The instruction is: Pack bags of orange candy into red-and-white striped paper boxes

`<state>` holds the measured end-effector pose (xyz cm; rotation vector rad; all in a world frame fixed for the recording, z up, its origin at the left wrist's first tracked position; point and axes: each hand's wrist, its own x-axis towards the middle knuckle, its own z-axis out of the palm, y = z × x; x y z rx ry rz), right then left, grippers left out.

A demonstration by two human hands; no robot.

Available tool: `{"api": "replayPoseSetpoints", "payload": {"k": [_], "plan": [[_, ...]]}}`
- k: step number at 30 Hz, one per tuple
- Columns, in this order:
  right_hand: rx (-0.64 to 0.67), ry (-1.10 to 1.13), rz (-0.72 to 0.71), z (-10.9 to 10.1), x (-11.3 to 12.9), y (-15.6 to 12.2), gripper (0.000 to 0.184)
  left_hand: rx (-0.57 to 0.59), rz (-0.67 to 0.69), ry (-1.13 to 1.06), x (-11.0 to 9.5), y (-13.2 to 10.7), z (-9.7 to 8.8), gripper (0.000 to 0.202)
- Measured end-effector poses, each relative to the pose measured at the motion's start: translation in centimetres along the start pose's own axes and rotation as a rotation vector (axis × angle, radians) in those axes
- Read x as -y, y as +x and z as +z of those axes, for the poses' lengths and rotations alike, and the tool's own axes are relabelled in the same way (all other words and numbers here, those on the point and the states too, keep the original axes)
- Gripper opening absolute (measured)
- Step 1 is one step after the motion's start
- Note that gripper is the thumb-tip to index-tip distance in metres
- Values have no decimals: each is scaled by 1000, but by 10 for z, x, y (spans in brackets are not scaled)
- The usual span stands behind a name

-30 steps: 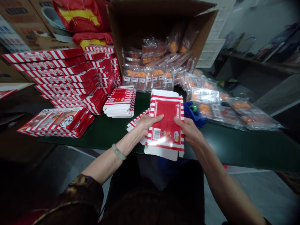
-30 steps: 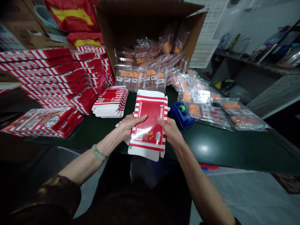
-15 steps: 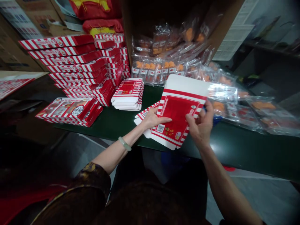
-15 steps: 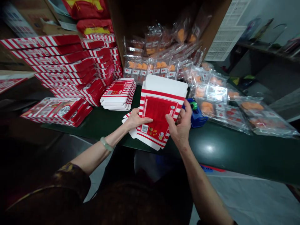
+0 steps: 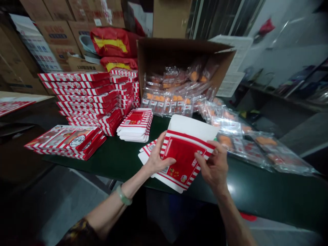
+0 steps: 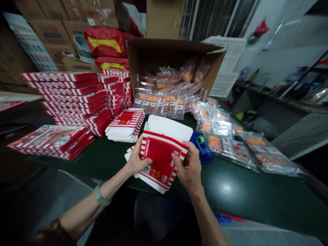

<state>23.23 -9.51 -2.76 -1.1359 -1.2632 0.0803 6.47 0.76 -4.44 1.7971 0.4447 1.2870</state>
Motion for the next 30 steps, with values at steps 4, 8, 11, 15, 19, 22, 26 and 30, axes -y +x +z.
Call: {"api": "replayPoseSetpoints", "payload": {"k": [4, 8, 11, 15, 19, 22, 26, 30], "plan": [[74, -16, -64, 3, -3, 8, 44, -224, 268, 86, -26, 12, -7, 51], [108, -88, -128, 8, -4, 17, 43, -413, 302, 257, -49, 22, -15, 24], [-28, -151, -201, 13, 3, 20, 19, -397, 238, 212, -55, 23, -17, 24], [-133, -97, -120, 17, 21, 23, 6, -367, 57, -16, -53, 24, -17, 8], [-14, 202, 141, 23, 27, 37, 32, -307, -182, -396, -46, 36, -24, 27], [98, 181, 148, 25, 22, 53, 19, -238, -227, -428, -39, 47, -29, 18], [161, -61, -179, 19, 17, 67, 9, -298, -103, -386, -29, 53, -33, 4], [415, -256, -369, 8, 22, 66, 23, -372, -26, -352, -24, 48, -36, 12]]}}
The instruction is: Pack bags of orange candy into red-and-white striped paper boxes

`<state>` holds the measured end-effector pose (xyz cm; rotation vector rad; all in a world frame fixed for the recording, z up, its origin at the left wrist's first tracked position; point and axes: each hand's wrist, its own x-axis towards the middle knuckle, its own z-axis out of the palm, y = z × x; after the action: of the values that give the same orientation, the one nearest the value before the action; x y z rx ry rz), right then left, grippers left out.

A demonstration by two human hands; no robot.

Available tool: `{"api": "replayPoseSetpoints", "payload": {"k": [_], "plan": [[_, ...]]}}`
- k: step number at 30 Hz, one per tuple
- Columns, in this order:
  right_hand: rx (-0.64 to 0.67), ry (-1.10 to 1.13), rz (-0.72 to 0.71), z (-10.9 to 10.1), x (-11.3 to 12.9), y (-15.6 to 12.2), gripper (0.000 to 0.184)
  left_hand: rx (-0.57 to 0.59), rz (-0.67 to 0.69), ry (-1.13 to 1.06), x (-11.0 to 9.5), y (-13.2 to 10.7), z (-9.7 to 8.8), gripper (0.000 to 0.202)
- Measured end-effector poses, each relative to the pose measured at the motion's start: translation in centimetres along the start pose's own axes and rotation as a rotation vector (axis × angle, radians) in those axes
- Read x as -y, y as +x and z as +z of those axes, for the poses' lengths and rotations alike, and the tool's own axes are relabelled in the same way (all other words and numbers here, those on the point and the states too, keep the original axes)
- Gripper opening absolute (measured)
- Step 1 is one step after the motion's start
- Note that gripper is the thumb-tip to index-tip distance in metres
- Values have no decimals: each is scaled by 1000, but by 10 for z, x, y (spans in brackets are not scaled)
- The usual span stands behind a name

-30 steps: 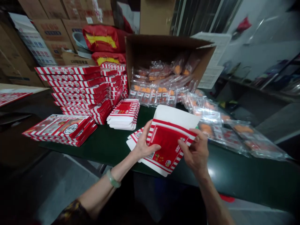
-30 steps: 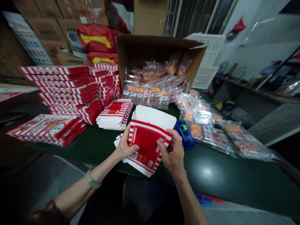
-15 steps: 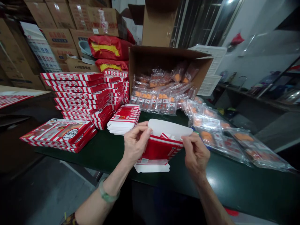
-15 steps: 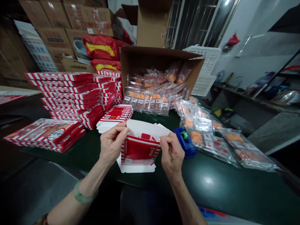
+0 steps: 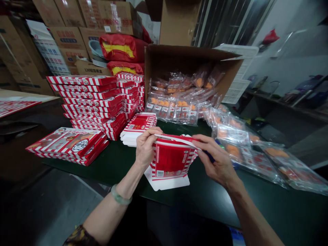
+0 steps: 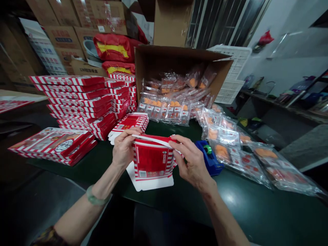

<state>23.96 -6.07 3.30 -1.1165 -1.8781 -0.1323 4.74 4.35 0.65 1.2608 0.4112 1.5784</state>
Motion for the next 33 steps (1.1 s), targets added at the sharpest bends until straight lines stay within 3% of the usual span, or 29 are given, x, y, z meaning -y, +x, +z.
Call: {"api": "replayPoseSetpoints", "payload": {"k": [2, 4, 6, 9, 11, 15, 19, 27, 33], "plan": [[18, 28, 29, -3, 5, -2, 17, 19, 38, 27, -2, -5, 0, 14], [-45, 73, 125, -3, 11, -1, 6, 64, 71, 33, -5, -11, 3, 21], [-80, 116, 246, -3, 15, 2, 16, 70, 90, 75, -10, -16, 7, 22], [25, 177, 393, -5, 17, 9, 17, 82, 25, 172, -16, -19, 12, 12], [100, 180, 412, -8, 17, 14, 24, 121, -36, 216, -19, -19, 12, 13], [163, 135, 339, -14, 16, 20, 15, 69, -63, 272, -19, -17, 12, 14], [140, 77, 250, -14, 22, 21, 19, 0, -99, 239, -22, -18, 14, 17], [51, -221, 61, 0, 35, 8, 24, 119, -465, -91, -30, 0, 10, 28], [-18, -264, -50, 9, 36, -3, 25, 81, -382, -40, -29, -6, 12, 23]]}}
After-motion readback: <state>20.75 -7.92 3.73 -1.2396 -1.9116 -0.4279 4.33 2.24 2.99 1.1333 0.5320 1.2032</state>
